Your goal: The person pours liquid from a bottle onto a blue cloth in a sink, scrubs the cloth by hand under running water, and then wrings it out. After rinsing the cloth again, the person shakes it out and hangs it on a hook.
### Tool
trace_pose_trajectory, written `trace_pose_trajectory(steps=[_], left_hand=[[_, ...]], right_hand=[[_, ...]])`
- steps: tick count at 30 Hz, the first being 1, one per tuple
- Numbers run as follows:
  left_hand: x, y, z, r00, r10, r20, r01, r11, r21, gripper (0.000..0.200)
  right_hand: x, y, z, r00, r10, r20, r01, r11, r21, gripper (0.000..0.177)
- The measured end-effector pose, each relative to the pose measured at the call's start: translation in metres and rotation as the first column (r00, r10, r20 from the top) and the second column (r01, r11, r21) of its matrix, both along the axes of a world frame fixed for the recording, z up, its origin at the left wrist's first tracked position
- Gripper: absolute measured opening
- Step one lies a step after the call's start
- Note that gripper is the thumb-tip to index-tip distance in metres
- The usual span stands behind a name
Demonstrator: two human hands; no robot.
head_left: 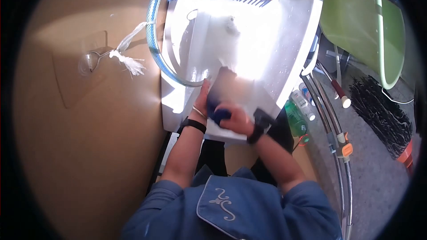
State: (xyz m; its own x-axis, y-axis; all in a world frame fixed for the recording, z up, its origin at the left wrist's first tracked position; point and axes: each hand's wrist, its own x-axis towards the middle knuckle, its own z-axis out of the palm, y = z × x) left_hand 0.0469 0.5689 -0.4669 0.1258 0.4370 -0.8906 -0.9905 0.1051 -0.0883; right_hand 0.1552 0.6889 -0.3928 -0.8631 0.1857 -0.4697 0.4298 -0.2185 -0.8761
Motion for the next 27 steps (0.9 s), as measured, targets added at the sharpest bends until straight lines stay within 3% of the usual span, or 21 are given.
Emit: trace_pose_trajectory(steps=[1, 3, 4, 5, 7, 8, 9, 10, 12, 13, 14, 15, 16, 17, 18, 20, 21, 22, 24, 25, 27], left_hand=[[0.0, -0.001, -0.005, 0.993, 0.071, 0.092, -0.086, 0.983, 0.159, 0.065], [0.01, -0.009, -0.028, 0.987, 0.146, 0.06, -0.149, 0.988, 0.038, 0.053], [0.012, -0.014, -0.038, 0.998, 0.002, -0.062, 0.003, 0.997, 0.073, 0.049], [0.022, -0.024, -0.041, 0.995, 0.085, -0.047, -0.082, 0.994, 0.069, 0.041], [0.026, -0.013, -0.021, 0.985, 0.169, -0.037, -0.166, 0.984, 0.063, 0.033], [0.03, -0.014, -0.032, 0.977, 0.208, -0.053, -0.209, 0.978, -0.018, 0.028], [0.035, -0.013, -0.039, 0.967, 0.246, -0.068, -0.252, 0.963, -0.099, 0.024], [0.037, -0.005, -0.016, 0.961, 0.273, -0.047, -0.274, 0.962, -0.005, 0.025], [0.056, -0.04, -0.038, 0.921, -0.061, -0.386, 0.038, 0.997, -0.067, 0.031], [0.045, -0.028, -0.011, 0.985, 0.134, -0.106, -0.151, 0.974, -0.17, 0.038], [0.029, -0.014, 0.017, 0.984, 0.135, -0.113, -0.153, 0.974, -0.165, 0.038], [0.015, 0.0, 0.047, 0.997, 0.014, -0.081, -0.043, 0.931, -0.363, 0.044], [0.01, 0.005, 0.06, 0.995, -0.094, -0.023, 0.067, 0.837, -0.543, 0.05], [0.009, 0.002, 0.058, 0.995, -0.09, -0.029, 0.06, 0.84, -0.54, 0.05], [0.008, -0.004, 0.056, 0.97, -0.12, -0.213, 0.005, 0.881, -0.473, 0.058], [-0.001, -0.007, 0.044, 0.857, -0.165, -0.488, -0.003, 0.946, -0.325, 0.068], [-0.004, 0.0, 0.041, 0.858, -0.165, -0.486, -0.005, 0.944, -0.33, 0.068], [-0.007, 0.01, 0.042, 0.837, -0.186, -0.515, -0.002, 0.94, -0.341, 0.063], [-0.008, 0.013, 0.033, 0.813, -0.259, -0.521, 0.034, 0.915, -0.401, 0.042], [-0.004, 0.008, 0.03, 0.819, -0.26, -0.511, 0.036, 0.913, -0.406, 0.042], [0.0, -0.004, 0.028, 0.825, -0.174, -0.537, -0.028, 0.937, -0.347, 0.028]], right_hand=[[0.002, -0.012, 0.018, 0.996, 0.003, -0.088, 0.006, 0.995, 0.101, 0.033], [-0.009, -0.026, 0.054, 0.999, -0.02, 0.028, 0.015, 0.981, 0.193, 0.031], [-0.012, -0.029, 0.062, 0.989, -0.06, 0.135, 0.02, 0.959, 0.283, 0.03], [-0.014, -0.029, 0.054, 0.989, -0.061, 0.133, 0.021, 0.959, 0.282, 0.03], [-0.02, -0.033, 0.006, 0.932, -0.208, 0.297, 0.112, 0.944, 0.311, 0.03], [-0.017, -0.038, -0.041, 0.951, -0.23, 0.205, 0.122, 0.891, 0.437, 0.032], [-0.015, -0.032, -0.091, 0.936, -0.289, 0.202, 0.178, 0.882, 0.436, 0.035], [-0.014, -0.027, -0.14, 0.917, -0.347, 0.196, 0.235, 0.869, 0.435, 0.038], [-0.038, 0.027, -0.149, 0.884, -0.318, 0.343, 0.142, 0.881, 0.451, 0.044], [-0.062, 0.071, -0.114, 0.89, -0.207, 0.407, -0.068, 0.822, 0.566, 0.047], [-0.073, 0.096, -0.118, 0.907, -0.122, 0.403, -0.046, 0.922, 0.383, 0.048], [-0.078, 0.115, -0.126, 0.923, -0.041, 0.383, -0.034, 0.982, 0.185, 0.049], [-0.074, 0.123, -0.144, 0.924, -0.039, 0.38, -0.037, 0.981, 0.189, 0.049], [-0.066, 0.124, -0.172, 0.893, -0.048, 0.447, -0.164, 0.891, 0.424, 0.049], [-0.06, 0.116, -0.203, 0.859, -0.077, 0.506, -0.296, 0.732, 0.614, 0.048], [-0.046, 0.047, -0.297, 0.84, -0.148, 0.523, -0.315, 0.651, 0.691, 0.044], [-0.065, 0.035, -0.223, 0.763, 0.079, 0.642, -0.454, 0.772, 0.445, 0.04], [-0.069, 0.028, -0.18, 0.81, 0.267, 0.523, -0.566, 0.592, 0.574, 0.039], [-0.061, 0.01, -0.214, 0.854, 0.196, 0.482, -0.485, 0.635, 0.601, 0.037], [-0.072, 0.034, -0.213, 0.722, 0.31, 0.619, -0.621, 0.686, 0.38, 0.034], [-0.077, 0.079, -0.238, 0.821, 0.25, 0.513, -0.564, 0.492, 0.663, 0.027]])
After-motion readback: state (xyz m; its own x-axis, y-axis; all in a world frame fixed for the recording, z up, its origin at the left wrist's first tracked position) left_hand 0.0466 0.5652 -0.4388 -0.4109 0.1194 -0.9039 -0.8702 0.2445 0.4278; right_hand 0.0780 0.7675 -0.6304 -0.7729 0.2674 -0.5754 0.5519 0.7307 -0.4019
